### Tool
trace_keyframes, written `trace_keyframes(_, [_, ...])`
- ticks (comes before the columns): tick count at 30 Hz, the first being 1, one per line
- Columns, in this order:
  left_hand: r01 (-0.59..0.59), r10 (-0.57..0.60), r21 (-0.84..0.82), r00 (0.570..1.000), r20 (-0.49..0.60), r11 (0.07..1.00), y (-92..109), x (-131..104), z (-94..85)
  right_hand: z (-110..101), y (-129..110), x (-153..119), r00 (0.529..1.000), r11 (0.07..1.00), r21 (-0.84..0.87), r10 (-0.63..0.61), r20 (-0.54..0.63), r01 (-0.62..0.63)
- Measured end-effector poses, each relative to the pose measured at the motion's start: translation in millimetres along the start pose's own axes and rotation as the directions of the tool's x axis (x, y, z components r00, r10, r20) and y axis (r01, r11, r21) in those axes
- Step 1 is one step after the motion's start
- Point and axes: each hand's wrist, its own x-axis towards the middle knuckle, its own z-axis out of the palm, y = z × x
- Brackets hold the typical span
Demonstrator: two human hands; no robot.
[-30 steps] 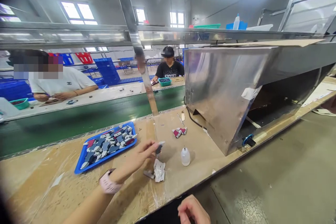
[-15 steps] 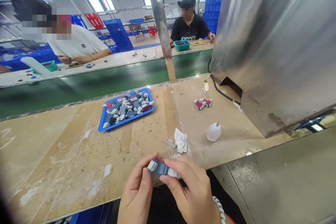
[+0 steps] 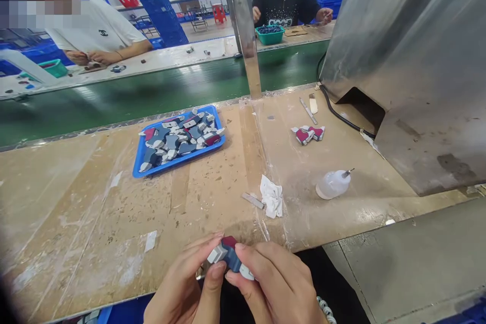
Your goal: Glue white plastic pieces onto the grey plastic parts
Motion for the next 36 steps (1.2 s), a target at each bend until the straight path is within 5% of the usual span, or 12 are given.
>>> trace_keyframes(4, [0.014,-0.014,0.045,1.000,0.012,0.999,0.1,1.7,-1.5,3.4,-0.3,6.2,0.999,0.997,0.064,0.033,0.005,-0.033])
trace_keyframes(9, [0.044,-0.078,0.133,0.962,0.263,0.990,-14.1,11.7,-18.4,-8.6,8.9,6.8,0.999,0.999,0.035,0.020,0.035,-0.022])
trace_keyframes(12, [0.007,-0.071,0.198,0.946,0.316,0.980,-24.8,20.5,-26.0,-25.7,26.1,-8.4,0.976,0.989,-0.031,0.136,-0.169,-0.143])
trace_keyframes(13, [-0.022,-0.045,0.196,0.943,0.330,0.980,-27.8,23.5,-26.9,-31.7,33.5,-13.5,0.932,0.973,-0.008,0.219,-0.289,-0.231])
trace_keyframes(15, [-0.092,0.022,0.166,0.923,0.384,0.982,-32.0,29.0,-26.4,-43.2,49.2,-19.1,0.767,0.909,0.123,0.405,-0.497,-0.399])
trace_keyframes(17, [-0.147,0.071,0.129,0.882,0.466,0.981,-33.7,32.9,-24.2,-53.0,63.9,-16.2,0.623,0.826,0.268,0.553,-0.553,-0.495])
trace_keyframes(18, [-0.153,0.073,0.119,0.860,0.505,0.981,-33.5,34.0,-23.1,-57.0,70.1,-11.9,0.598,0.801,0.305,0.591,-0.541,-0.515])
trace_keyframes(22, [-0.089,-0.017,0.165,0.834,0.551,0.982,-27.5,31.9,-19.9,-65.0,87.3,9.2,0.699,0.803,0.231,0.594,-0.399,-0.550])
trace_keyframes(28, [-0.091,-0.048,0.318,0.914,0.403,0.944,-19.4,21.5,-16.0,-66.7,103.2,12.5,0.771,0.749,-0.183,0.614,-0.170,-0.637])
trace_keyframes(31, [-0.066,-0.060,0.358,0.942,0.331,0.931,-24.7,15.1,-15.8,-63.3,104.9,8.6,0.756,0.752,-0.109,0.628,-0.185,-0.650])
trace_keyframes(36, [0.058,-0.148,0.350,0.960,0.238,0.935,-34.5,6.0,-14.4,-56.7,93.2,7.7,0.650,0.738,0.329,0.675,-0.350,-0.589])
